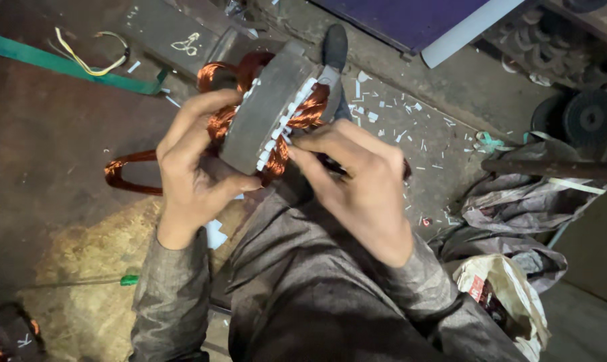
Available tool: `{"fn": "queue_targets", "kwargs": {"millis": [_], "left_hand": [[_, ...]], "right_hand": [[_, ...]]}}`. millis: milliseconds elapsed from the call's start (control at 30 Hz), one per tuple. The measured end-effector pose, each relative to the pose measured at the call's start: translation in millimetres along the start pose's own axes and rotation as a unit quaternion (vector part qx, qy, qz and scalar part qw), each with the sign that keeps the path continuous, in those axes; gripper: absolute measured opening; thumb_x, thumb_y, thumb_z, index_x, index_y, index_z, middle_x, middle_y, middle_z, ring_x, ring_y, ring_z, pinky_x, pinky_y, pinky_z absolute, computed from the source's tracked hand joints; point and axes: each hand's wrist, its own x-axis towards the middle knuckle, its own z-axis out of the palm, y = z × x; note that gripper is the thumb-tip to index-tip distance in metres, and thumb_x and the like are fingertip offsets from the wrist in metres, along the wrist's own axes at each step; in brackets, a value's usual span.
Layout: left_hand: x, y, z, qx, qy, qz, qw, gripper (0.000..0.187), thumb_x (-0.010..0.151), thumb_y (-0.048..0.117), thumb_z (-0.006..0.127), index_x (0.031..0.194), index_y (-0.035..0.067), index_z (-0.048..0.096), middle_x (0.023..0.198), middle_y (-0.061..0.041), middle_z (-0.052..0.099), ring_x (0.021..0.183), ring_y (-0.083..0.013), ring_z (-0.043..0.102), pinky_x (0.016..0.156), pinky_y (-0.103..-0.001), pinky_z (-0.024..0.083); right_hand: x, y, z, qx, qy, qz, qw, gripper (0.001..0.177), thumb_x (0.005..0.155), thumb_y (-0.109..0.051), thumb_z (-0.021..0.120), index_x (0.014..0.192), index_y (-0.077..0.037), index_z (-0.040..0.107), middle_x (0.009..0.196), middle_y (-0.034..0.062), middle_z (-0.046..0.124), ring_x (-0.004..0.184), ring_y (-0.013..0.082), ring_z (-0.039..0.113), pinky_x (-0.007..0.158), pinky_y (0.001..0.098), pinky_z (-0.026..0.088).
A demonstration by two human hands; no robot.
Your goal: The person winds copper wire around the slots of a motor stator, using a screwdriver to push the wire into place and inserting white insulating material between layers. The person continues this process for multiple slots, adjusting the stator and wire as needed.
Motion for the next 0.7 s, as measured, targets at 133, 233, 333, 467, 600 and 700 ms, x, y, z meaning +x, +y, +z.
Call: {"fn": "queue_targets", "kwargs": {"millis": [133,233,333,467,600,700], "left_hand": [[0.5,-9.9,-1.3,-0.006,-0.02,0.0,1.0,0.081,0.079,0.054,0.087,0.124,-0.009,0.064,0.134,-0.019,0.064,0.123,-0.0286,0.067,0.106,-0.035,0.054],[-0.1,-14.2,-2.7,0.019,-0.006,-0.008,1.0,0.088,0.077,0.062,0.082,0.126,-0.009,0.063,0.131,-0.017,0.065,0.12,-0.028,0.068,0.105,-0.035,0.055],[-2.9,-13.6,-3.0,0.024,-0.015,-0.004,1.0,0.091,0.078,0.068,0.081,0.126,-0.008,0.063,0.13,-0.016,0.066,0.119,-0.027,0.068,0.104,-0.034,0.055],[5.0,-17.5,-3.2,0.009,-0.016,-0.001,1.0,0.094,0.077,0.071,0.079,0.127,-0.008,0.064,0.127,-0.015,0.065,0.115,-0.0262,0.068,0.1,-0.035,0.054],[-0.1,-11.4,-3.0,0.027,-0.018,-0.001,0.999,0.082,0.082,0.063,0.08,0.118,-0.008,0.066,0.128,-0.015,0.065,0.115,-0.0256,0.067,0.099,-0.034,0.055],[23.0,7.3,-18.2,0.044,-0.032,0.002,0.999,0.064,0.086,0.05,0.077,0.113,-0.007,0.067,0.128,-0.016,0.063,0.108,-0.0253,0.066,0.091,-0.034,0.054]], "right_hand": [[5.7,-9.1,-0.8,0.003,0.011,-0.002,1.0,0.012,0.096,-0.006,0.079,0.105,-0.003,0.072,0.1,0.0083,0.072,0.095,0.0229,0.075,0.082,0.0307,0.058],[4.7,-7.1,3.9,-0.001,0.002,0.017,1.0,0.01,0.095,-0.003,0.079,0.104,-0.003,0.073,0.095,0.0097,0.068,0.085,0.0242,0.07,0.076,0.0328,0.055],[-5.6,-2.2,6.3,0.028,-0.001,-0.016,0.999,0.014,0.098,0.0,0.076,0.11,-0.001,0.069,0.101,0.01,0.066,0.087,0.0235,0.069,0.077,0.0315,0.055],[-4.4,-1.7,8.0,0.025,0.004,-0.035,0.999,0.023,0.097,0.003,0.073,0.119,0.0,0.071,0.102,0.0109,0.062,0.091,0.0238,0.068,0.081,0.0338,0.055],[-11.1,-3.2,5.1,-0.013,-0.022,-0.051,0.998,0.026,0.099,0.002,0.071,0.125,-0.002,0.069,0.107,0.0117,0.061,0.095,0.0273,0.068,0.083,0.0361,0.054],[-11.7,-2.8,-9.6,-0.028,-0.053,-0.072,0.996,0.032,0.099,-0.007,0.071,0.129,-0.003,0.064,0.11,0.0131,0.062,0.098,0.0296,0.067,0.084,0.0385,0.054]]}}
